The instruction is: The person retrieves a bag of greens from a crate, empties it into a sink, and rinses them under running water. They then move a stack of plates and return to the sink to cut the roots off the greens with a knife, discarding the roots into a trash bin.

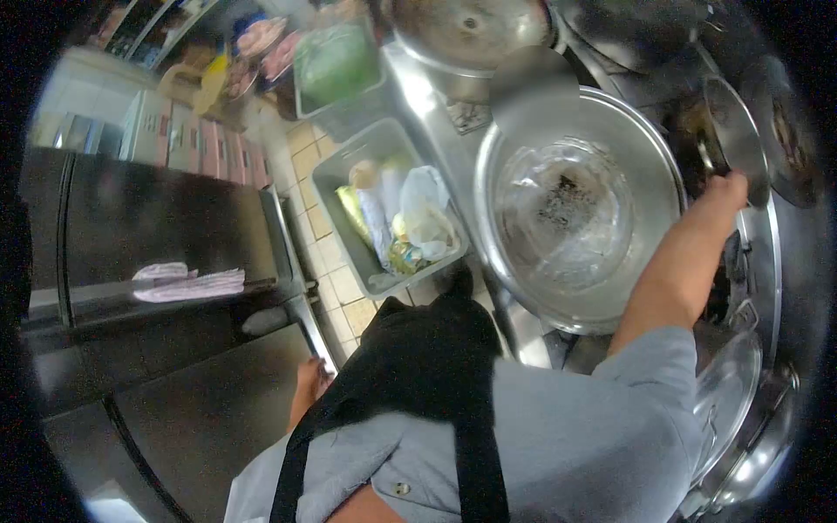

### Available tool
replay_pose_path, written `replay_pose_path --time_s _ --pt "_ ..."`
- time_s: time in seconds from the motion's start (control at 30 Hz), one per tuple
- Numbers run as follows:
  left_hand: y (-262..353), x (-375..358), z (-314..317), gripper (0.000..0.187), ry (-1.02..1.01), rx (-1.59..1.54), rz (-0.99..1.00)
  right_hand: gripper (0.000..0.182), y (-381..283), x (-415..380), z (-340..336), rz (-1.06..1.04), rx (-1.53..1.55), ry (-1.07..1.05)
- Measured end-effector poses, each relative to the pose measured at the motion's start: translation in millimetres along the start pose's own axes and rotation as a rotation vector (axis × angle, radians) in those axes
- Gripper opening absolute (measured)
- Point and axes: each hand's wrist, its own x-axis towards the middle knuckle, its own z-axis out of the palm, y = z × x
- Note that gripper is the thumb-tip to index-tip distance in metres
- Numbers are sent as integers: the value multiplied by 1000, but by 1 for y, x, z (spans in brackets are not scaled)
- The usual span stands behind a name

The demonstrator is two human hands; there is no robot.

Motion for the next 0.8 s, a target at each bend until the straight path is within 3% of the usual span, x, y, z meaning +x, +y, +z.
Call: replay_pose_path --time_s 0.03,0.07,0.1,0.13,0.17,0.2,0.23,0.3,0.43,0.5,0.57,0.7,0.8 --pt "19 14 5 46 -29 136 74 42 2 34 -6 -53 34 -93" --pt "-6 89 -27 51 -239 831 567 43 -6 31 -11 11 -84 -214" --pt "5 114 -21 51 -261 687 547 48 -10 -7 -7 -3 -67 -162" --pt "49 83 8 52 -131 495 314 50 -13 -20 1 48 27 -68" --pt "61 92 15 52 -131 482 385 53 -14 -32 6 98 121 31" --pt "79 93 23 52 -169 466 320 53 -12 -44 8 101 115 28" --pt "98 85 31 52 -166 464 318 56 -9 -57 7 3 116 78" --pt "128 57 47 52 -288 101 194 59 -9 -91 3 -94 118 126" --pt "127 72 44 52 -361 310 316 64 -12 -188 -12 -312 57 56" --pt "133 66 39 53 -254 399 85 59 -16 -250 -25 -480 148 -191" --pt "119 103 14 53 -306 378 1 56 -3 -351 -35 -625 129 -418" --pt "118 168 -35 49 -300 552 -40 42 61 -487 -75 -625 -149 -880" --pt "141 202 -74 29 -276 576 -51 34 146 -609 -73 -356 -396 -765"
